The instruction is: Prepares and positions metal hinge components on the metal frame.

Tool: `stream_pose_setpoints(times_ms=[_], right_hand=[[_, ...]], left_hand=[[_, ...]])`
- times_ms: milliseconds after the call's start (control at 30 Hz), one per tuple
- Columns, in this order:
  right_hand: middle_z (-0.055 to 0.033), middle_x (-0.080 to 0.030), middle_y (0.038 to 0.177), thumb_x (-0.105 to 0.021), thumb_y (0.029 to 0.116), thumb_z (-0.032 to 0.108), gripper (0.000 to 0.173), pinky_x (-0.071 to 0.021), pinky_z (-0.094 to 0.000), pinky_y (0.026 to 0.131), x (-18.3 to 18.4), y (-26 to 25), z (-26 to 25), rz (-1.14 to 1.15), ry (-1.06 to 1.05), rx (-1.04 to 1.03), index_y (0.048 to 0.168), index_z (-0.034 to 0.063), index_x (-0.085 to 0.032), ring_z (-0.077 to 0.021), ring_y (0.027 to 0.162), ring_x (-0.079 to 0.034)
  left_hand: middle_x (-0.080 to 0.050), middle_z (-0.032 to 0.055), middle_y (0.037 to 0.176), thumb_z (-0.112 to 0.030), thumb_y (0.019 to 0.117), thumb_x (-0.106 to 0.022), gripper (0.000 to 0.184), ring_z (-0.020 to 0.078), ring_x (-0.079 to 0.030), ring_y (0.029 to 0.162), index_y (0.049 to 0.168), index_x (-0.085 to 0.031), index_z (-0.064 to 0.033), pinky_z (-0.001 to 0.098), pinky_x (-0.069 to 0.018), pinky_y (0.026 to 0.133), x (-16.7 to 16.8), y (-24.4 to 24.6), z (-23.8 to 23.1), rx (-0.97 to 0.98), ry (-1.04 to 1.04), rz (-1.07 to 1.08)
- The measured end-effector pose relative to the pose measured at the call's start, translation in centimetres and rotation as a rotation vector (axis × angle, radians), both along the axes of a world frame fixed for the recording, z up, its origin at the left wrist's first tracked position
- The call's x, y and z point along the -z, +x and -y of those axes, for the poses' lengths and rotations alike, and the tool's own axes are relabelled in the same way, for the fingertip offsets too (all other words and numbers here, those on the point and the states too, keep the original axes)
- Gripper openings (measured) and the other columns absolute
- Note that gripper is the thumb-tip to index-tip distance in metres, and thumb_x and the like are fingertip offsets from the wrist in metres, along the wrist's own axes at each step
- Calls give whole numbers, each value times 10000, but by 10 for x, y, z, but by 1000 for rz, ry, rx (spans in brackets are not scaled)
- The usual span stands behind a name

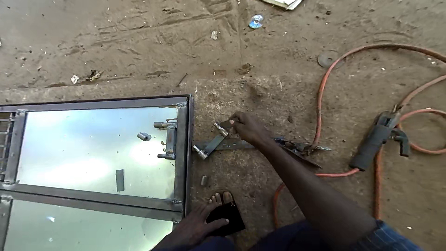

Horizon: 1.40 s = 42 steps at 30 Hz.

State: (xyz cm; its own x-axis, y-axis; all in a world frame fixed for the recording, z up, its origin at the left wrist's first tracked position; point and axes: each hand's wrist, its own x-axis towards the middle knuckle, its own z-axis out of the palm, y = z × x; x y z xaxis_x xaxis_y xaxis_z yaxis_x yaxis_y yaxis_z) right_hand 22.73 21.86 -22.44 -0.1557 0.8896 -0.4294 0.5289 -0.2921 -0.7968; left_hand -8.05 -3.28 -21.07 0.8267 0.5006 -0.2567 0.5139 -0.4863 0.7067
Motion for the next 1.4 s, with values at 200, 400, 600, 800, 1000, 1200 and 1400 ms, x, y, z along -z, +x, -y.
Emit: stream_pose_setpoints(times_ms=[200,400,600,800,1000,1200,1400], right_hand=[[-81,-693,840,-490,1082,252,255,-565,-454,631,-2,-10,4,-68,62,-95,1218,116,-657,-225,685,-662],[-89,-698,885,-501,1074,252,253,-578,-516,728,-2,-20,17,-4,154,-149,1219,120,-660,-248,771,-688],[-73,-700,874,-486,1082,259,263,-586,-494,688,5,-14,17,-31,155,39,1253,133,-641,-235,733,-682],[-57,-719,891,-506,1075,308,294,-599,-537,740,-14,24,58,83,184,-33,1280,143,-637,-234,778,-707],[-6,-695,782,-570,1031,313,188,-579,-509,658,-18,40,146,223,-19,-336,1147,222,-688,-212,709,-689],[-17,-730,923,-519,1067,340,286,-607,-503,743,-22,-6,133,81,51,-252,1278,198,-649,-207,800,-716],[-123,-696,946,-586,986,205,245,-582,-550,653,-23,-98,86,224,251,-389,1220,150,-636,-343,815,-706]], left_hand=[[-403,125,1579,-324,1034,-580,463,312,-439,1420,1469,-475,-442,472,-443,1127,-2,1,-1,-8,16,6],[-405,126,1579,-308,1041,-568,461,321,-434,1423,1472,-475,-444,484,-440,1128,-5,1,-3,10,1,-8],[-416,118,1567,-338,1035,-575,441,306,-448,1405,1460,-497,-429,456,-446,1123,-7,1,-4,6,1,8],[-450,144,1538,-245,1049,-578,420,302,-485,1379,1454,-535,-350,466,-460,1107,-12,2,-1,-70,-75,117],[-440,156,1542,-221,1040,-604,341,238,-509,1384,1380,-612,-236,395,-519,1076,-13,9,6,-196,-212,170],[-516,147,1454,-181,1051,-568,263,213,-543,1334,1296,-659,-214,363,-518,1070,-15,17,8,-244,-162,229],[-510,162,1459,-192,1051,-565,283,222,-570,1303,1318,-640,-250,379,-547,1029,-21,21,3,-249,-209,152]])
